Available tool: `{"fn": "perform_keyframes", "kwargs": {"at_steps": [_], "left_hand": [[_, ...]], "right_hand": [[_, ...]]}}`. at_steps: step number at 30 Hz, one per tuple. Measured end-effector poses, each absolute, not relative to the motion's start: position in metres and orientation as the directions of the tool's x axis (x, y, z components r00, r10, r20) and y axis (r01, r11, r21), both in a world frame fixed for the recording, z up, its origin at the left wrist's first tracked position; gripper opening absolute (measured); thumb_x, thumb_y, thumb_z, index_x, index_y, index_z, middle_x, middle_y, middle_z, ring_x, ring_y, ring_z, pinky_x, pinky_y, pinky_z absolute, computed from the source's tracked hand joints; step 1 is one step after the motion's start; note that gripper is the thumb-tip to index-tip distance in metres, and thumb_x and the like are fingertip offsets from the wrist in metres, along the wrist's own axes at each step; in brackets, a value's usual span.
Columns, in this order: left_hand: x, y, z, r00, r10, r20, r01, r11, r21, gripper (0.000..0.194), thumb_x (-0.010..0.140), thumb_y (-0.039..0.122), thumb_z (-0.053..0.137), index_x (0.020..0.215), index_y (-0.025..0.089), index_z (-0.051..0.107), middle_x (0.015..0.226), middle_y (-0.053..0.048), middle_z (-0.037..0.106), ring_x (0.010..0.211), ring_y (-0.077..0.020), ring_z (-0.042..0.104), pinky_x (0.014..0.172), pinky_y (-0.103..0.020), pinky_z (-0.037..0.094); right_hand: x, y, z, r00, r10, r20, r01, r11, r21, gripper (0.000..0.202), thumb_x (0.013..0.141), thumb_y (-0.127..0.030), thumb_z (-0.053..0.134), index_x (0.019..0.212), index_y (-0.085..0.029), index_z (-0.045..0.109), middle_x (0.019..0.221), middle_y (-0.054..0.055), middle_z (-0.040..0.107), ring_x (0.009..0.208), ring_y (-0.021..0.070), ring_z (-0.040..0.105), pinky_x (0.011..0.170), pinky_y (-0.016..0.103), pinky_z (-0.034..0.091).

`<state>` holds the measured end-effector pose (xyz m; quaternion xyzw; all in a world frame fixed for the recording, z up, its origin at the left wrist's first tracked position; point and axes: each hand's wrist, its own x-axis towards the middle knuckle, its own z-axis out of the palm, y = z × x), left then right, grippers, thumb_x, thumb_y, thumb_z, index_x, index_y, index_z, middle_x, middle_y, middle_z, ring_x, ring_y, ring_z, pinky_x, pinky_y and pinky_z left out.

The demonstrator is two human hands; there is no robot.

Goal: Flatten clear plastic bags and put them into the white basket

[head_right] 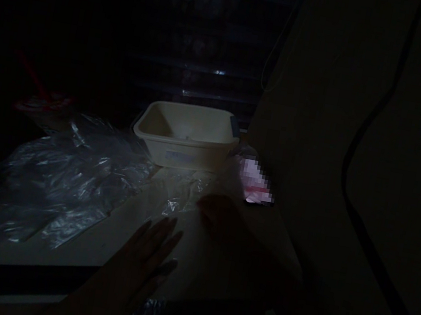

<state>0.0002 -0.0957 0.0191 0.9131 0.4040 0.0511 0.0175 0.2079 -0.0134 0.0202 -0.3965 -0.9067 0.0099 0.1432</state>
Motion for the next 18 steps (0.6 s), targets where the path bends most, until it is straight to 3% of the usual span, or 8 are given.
{"fn": "perform_keyframes", "kwargs": {"at_steps": [5, 11, 18], "left_hand": [[0.009, -0.096, 0.011, 0.697, 0.713, 0.074, 0.709, -0.701, 0.080, 0.049, 0.083, 0.034, 0.030, 0.128, 0.021, 0.013, 0.134, -0.009, 0.018, 0.121, -0.0261, 0.010, 0.094, -0.050, 0.022], [0.007, -0.097, 0.010, 0.702, 0.710, 0.056, 0.705, -0.704, 0.082, 0.049, 0.083, 0.034, 0.030, 0.128, 0.024, 0.012, 0.135, -0.008, 0.014, 0.121, -0.0257, 0.008, 0.094, -0.050, 0.021], [0.006, -0.100, 0.006, 0.703, 0.707, 0.076, 0.704, -0.707, 0.063, 0.052, 0.082, 0.033, 0.033, 0.128, 0.023, 0.010, 0.135, -0.009, 0.013, 0.121, -0.0266, 0.007, 0.094, -0.049, 0.021]], "right_hand": [[0.182, -0.015, 0.017, -0.822, 0.529, 0.212, 0.509, 0.849, -0.144, 0.036, 0.081, -0.021, 0.032, 0.114, -0.011, 0.042, 0.122, 0.007, 0.041, 0.114, 0.0161, 0.030, 0.094, 0.035, 0.022], [0.180, 0.011, 0.007, -0.789, 0.596, 0.149, 0.584, 0.803, -0.119, 0.041, 0.081, -0.026, 0.029, 0.119, -0.011, 0.034, 0.127, 0.010, 0.034, 0.117, 0.0175, 0.025, 0.094, 0.043, 0.015], [0.178, 0.002, 0.014, -0.810, 0.565, 0.156, 0.547, 0.824, -0.146, 0.038, 0.081, -0.022, 0.030, 0.115, -0.011, 0.040, 0.123, 0.008, 0.040, 0.115, 0.0154, 0.029, 0.096, 0.040, 0.015]]}}
